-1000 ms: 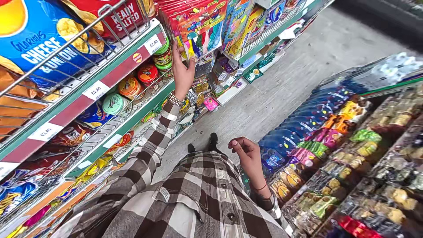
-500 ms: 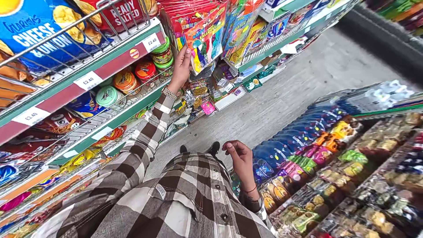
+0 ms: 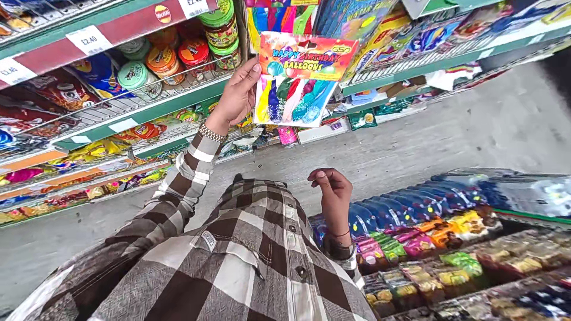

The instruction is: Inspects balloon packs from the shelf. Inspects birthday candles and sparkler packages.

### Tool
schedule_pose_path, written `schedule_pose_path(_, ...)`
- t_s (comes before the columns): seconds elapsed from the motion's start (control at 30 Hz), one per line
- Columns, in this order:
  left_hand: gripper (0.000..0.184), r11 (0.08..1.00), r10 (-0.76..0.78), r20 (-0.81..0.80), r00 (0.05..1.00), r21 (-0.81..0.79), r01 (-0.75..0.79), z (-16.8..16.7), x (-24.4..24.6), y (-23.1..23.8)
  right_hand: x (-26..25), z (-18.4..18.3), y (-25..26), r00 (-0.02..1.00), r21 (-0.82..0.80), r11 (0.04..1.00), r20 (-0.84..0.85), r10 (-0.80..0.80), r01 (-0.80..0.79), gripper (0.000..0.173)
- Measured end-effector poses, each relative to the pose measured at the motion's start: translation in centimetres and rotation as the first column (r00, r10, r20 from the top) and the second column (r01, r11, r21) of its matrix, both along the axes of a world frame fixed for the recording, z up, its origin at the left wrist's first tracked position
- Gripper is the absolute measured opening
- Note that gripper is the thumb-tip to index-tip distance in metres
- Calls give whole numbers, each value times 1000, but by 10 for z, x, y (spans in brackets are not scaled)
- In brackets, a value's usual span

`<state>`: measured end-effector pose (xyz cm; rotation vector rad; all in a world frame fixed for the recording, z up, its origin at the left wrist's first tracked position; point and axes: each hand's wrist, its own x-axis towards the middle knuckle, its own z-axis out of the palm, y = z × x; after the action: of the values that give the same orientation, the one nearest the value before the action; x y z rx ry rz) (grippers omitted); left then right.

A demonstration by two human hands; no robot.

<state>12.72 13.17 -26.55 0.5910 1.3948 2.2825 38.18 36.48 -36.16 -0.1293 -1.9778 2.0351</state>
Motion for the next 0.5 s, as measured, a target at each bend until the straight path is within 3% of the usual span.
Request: schedule_pose_path(0.5,40,977,211,153,966,-24,-210,-51,63,16,-22,-18,65,953,2,956,90,291,-292,17)
